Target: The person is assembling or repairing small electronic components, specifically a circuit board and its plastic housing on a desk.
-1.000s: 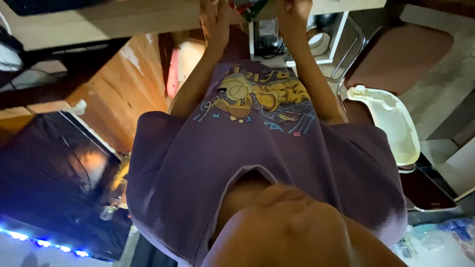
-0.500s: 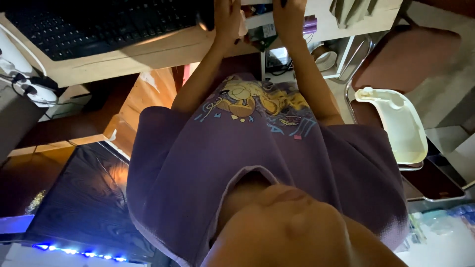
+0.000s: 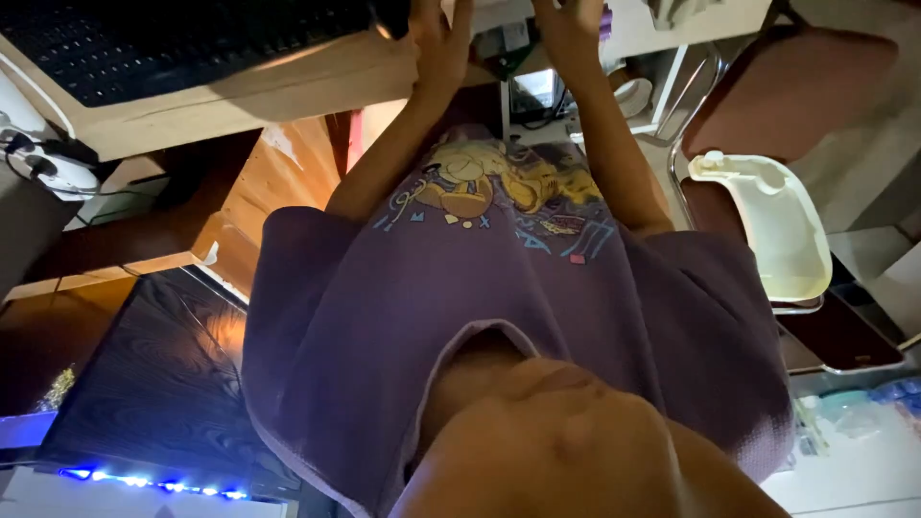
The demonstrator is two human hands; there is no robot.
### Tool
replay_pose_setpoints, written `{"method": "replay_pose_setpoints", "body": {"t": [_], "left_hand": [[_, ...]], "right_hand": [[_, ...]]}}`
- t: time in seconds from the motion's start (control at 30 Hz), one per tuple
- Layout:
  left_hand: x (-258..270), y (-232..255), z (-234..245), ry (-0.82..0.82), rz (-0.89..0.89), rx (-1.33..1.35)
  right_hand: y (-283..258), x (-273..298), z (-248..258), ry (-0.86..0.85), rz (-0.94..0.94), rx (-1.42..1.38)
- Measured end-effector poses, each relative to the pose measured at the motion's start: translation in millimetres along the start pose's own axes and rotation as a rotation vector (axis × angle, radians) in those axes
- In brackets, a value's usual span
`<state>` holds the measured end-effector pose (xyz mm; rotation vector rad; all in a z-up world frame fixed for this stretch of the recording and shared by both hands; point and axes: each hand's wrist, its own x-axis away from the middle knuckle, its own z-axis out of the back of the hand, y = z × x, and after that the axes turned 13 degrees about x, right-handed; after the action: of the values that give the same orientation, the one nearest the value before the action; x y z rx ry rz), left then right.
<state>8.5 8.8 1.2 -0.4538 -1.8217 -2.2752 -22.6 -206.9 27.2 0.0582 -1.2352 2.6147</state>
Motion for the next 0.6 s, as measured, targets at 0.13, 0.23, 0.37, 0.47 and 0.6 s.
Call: {"method": "replay_pose_setpoints", "body": {"t": [0.13, 0.23, 0.37, 0.47, 0.6], "left_hand": [[48, 43, -12, 0.035, -0.407, 0.073], [87, 79, -19, -0.024, -0.421, -0.038], [125, 59, -31, -0.325, -0.356, 0.097], [146, 50, -43, -0.419, -0.16, 0.096], [157, -18, -63, -0.56, 0.054, 0.022]], "right_hand": [[6, 32, 33, -0.007, 0.057, -0.473], [-43, 53, 79, 0.018, 0.239, -0.694], [-1, 123, 101, 0.036, 0.15, -0.55], [24, 155, 115, -0.135, 0.044, -0.693], [112, 186, 96, -0.28, 0.006, -0.521]]}}
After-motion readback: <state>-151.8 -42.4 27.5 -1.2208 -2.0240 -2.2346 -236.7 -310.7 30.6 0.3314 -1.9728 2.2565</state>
